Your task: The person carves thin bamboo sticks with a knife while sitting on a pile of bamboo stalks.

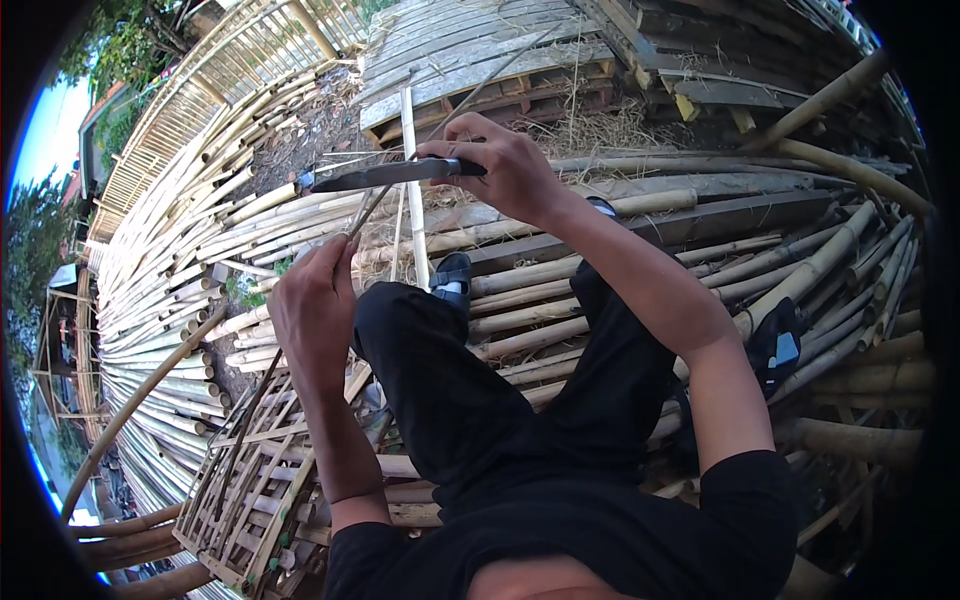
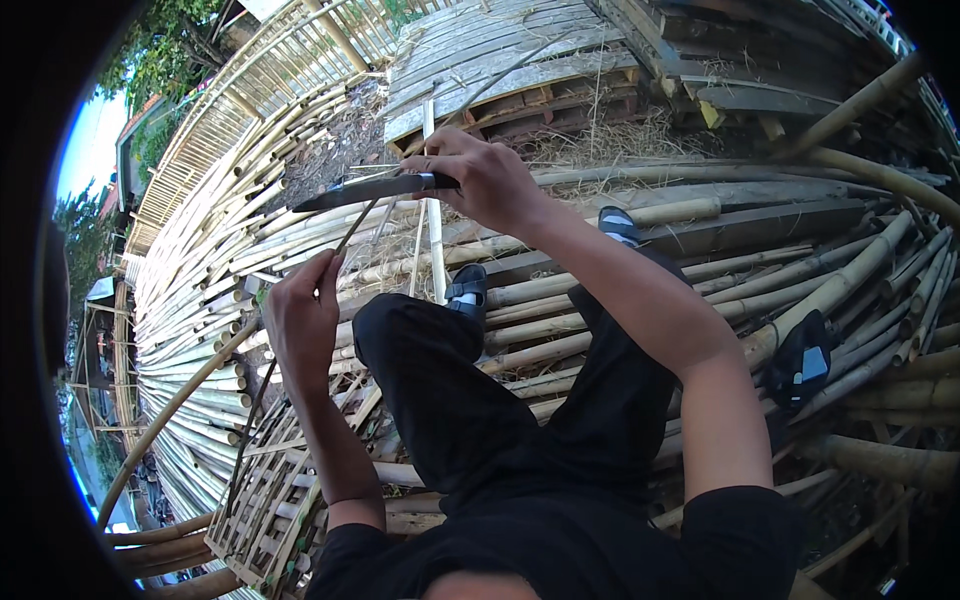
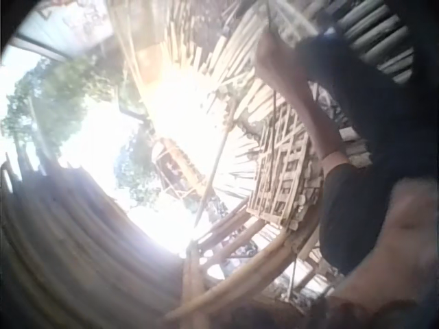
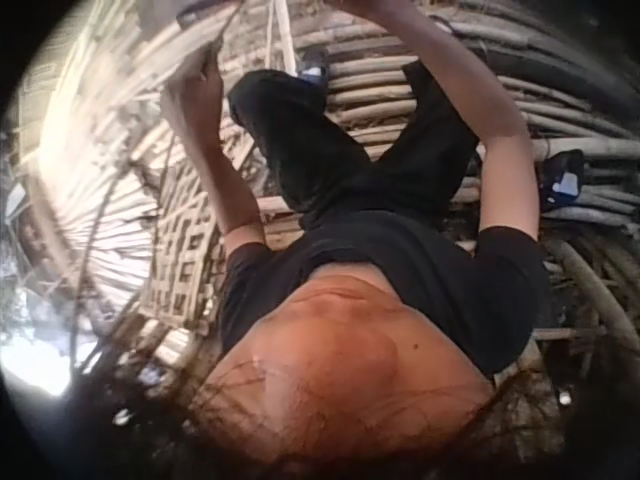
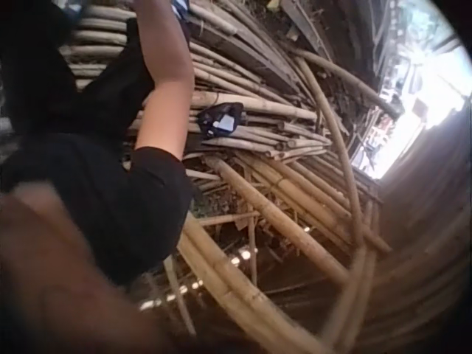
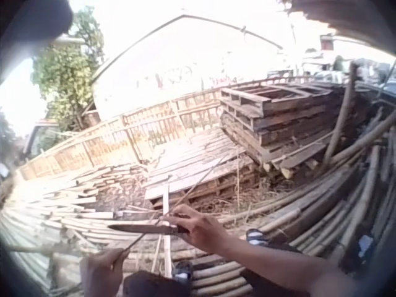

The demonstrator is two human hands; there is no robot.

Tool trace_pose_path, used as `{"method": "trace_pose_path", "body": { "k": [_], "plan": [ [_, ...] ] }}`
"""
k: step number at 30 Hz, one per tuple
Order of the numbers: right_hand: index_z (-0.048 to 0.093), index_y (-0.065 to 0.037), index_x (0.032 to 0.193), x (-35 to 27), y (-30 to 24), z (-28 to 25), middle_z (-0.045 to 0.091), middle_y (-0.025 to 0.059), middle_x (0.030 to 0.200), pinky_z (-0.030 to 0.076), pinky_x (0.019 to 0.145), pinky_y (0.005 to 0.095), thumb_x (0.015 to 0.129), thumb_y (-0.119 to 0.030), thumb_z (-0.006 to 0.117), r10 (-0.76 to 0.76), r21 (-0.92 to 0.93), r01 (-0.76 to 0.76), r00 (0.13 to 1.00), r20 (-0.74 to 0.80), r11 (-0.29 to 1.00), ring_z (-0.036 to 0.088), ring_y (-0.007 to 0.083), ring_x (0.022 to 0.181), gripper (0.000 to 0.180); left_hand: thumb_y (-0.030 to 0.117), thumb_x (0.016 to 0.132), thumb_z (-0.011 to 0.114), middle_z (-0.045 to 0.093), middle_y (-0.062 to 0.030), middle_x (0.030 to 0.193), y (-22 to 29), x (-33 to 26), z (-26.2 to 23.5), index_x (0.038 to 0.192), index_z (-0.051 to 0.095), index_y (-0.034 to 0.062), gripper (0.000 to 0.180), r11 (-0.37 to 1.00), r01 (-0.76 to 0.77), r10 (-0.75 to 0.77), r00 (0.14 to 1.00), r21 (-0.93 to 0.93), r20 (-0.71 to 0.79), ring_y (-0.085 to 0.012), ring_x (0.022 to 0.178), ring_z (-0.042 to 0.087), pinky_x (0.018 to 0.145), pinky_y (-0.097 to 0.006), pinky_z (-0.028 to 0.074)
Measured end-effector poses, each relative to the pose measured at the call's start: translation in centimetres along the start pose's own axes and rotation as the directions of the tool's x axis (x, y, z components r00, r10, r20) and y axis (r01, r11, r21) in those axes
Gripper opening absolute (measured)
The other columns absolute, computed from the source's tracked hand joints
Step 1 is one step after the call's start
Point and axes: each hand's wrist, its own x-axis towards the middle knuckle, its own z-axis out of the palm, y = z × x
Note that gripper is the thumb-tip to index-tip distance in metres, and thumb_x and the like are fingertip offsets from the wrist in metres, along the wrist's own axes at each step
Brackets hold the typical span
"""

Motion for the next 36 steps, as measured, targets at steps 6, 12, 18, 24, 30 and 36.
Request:
{"method": "trace_pose_path", "body": {
  "k": [6,12,18,24,30,36],
  "plan": [
    [0.072,-0.015,0.101,0.3,-0.2,0.4,0.067,0.0045,0.103,0.055,0.071,0.0373,0.073,-0.018,0.078,-0.009,0.025,0.007,0.998,0.058,1.000,0.067,0.0255,0.083,0.029,0.020,0.089,0.063,0.067,-0.0111,0.077,1.3,0.9,-2.2,0.089,0.069,0.0074,0.014,0.982,-0.151,0.149,0.989,0.117,0.027,-0.0300,0.066,0.063,0.060,-0.038,0.047],
    [0.072,-0.012,0.094,0.5,0.5,1.0,0.071,0.0047,0.089,0.054,0.068,0.0353,0.071,-0.011,0.078,0.006,-0.008,-0.006,0.998,0.066,1.000,0.068,0.0259,0.079,0.024,0.019,0.085,0.068,0.069,-0.0053,0.081,2.5,2.5,-3.1,0.086,0.069,0.0086,0.010,0.916,-0.268,0.290,0.956,0.298,-0.031,-0.0230,0.071,0.064,0.087,-0.037,0.042],
    [0.075,-0.013,0.091,1.8,-0.1,0.4,0.068,0.0062,0.068,0.049,0.057,0.0348,0.078,-0.029,0.078,0.247,0.117,-0.242,0.968,-0.038,0.963,0.064,0.0208,0.058,0.021,0.013,0.080,0.075,0.071,0.0009,0.099,4.2,2.0,-2.6,0.088,0.070,0.0134,0.009,0.904,-0.359,0.428,0.754,0.233,-0.498,-0.0152,0.100,0.066,0.105,-0.037,0.028],
    [0.073,-0.002,0.096,2.1,1.8,1.7,0.073,0.0047,0.083,0.052,0.067,0.0232,0.084,-0.015,0.075,0.445,0.771,-0.318,0.894,0.050,0.552,0.066,0.0079,0.074,0.018,0.007,0.082,0.071,0.069,-0.0093,0.101,3.1,2.3,2.0,0.097,0.068,0.0049,0.016,0.960,-0.249,0.168,0.875,-0.125,-0.455,-0.0247,0.097,0.065,0.089,-0.036,0.045],
    [0.072,-0.003,0.095,2.6,0.5,0.9,0.072,0.0060,0.083,0.045,0.052,0.0205,0.087,-0.024,0.072,0.523,0.867,-0.405,0.826,0.211,0.290,0.060,0.0054,0.058,0.023,0.014,0.087,0.069,0.064,-0.0184,0.111,2.8,2.3,8.3,0.119,0.058,0.0005,0.037,0.907,-0.089,0.033,0.989,-0.412,-0.142,-0.0316,0.105,0.062,0.091,-0.040,0.047],
    [0.072,-0.006,0.095,2.8,1.4,0.6,0.072,0.0043,0.086,0.039,0.046,0.0200,0.088,-0.025,0.071,0.511,0.901,-0.353,0.839,0.186,0.251,0.063,0.0067,0.060,0.021,0.018,0.089,0.066,0.065,-0.0211,0.108,3.4,3.8,13.1,0.124,0.054,-0.0006,0.041,0.851,-0.037,0.019,0.999,-0.524,-0.040,-0.0320,0.104,0.062,0.088,-0.040,0.048]
  ]
}}
